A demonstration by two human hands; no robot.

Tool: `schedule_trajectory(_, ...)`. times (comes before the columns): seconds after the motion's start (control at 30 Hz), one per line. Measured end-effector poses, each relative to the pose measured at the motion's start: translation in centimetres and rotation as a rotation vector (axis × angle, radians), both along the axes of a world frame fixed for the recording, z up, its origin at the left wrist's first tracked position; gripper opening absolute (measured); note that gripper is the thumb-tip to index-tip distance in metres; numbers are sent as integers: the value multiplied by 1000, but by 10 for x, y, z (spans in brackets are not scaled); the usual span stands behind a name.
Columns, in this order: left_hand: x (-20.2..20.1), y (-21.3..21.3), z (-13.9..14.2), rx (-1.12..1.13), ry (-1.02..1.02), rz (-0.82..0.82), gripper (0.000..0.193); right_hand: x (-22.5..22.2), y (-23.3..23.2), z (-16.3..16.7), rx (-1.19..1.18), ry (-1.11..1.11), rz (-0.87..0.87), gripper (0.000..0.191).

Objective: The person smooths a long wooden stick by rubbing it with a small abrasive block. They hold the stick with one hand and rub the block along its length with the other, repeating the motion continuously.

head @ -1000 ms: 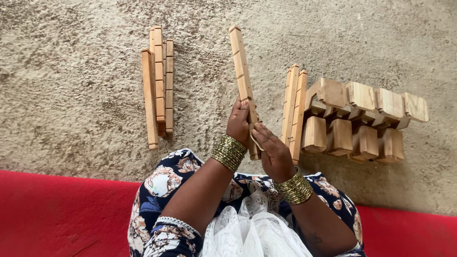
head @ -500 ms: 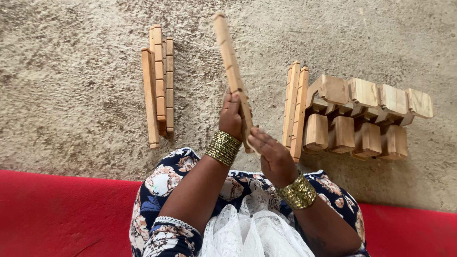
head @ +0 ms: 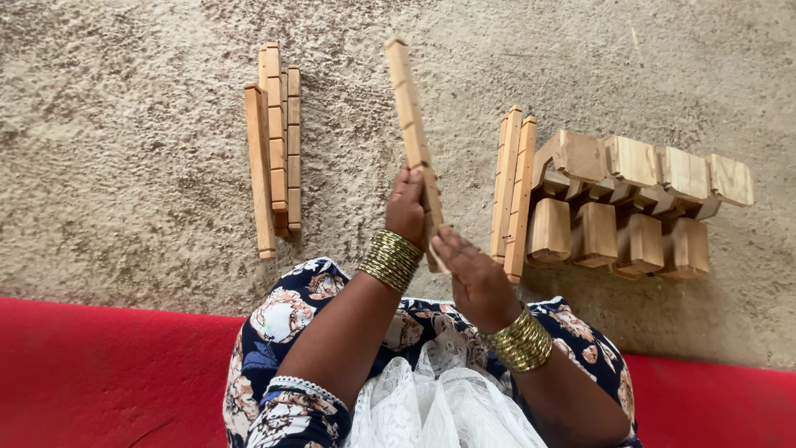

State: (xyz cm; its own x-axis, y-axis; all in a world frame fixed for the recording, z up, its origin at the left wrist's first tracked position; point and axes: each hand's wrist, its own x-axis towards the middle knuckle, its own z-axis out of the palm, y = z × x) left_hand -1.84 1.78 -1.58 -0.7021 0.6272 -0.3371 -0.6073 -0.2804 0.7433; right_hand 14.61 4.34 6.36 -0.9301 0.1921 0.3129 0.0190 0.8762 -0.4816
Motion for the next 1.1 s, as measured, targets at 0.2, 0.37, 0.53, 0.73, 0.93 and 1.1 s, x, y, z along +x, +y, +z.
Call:
schedule_trajectory(0.2, -4, 0, -6, 188, 86, 44, 36, 6, -7, -5, 80, -6, -38, 43)
schedule_trajectory(0.37, 15, 5, -10, 131, -128, -49, 44, -6, 9, -20, 30, 11, -110, 36)
schedule_trajectory(0.53, 22, 7, -4, 135, -135, -71, 50, -4, 19, -19, -92, -31, -138, 46)
schedule_trajectory(0.73, -9, -7, 10, -139, 21, -1, 44, 3, 6, 1, -125, -51, 32, 45)
schedule_trajectory(0.93, -28, -16, 5, 129, 15, 125, 42, 11, -9, 10, 8, -89, 20, 48)
schedule_trajectory(1.1, -1, -10, 1, -111, 111, -38, 43, -2, 5, -11, 5, -10, -20, 38)
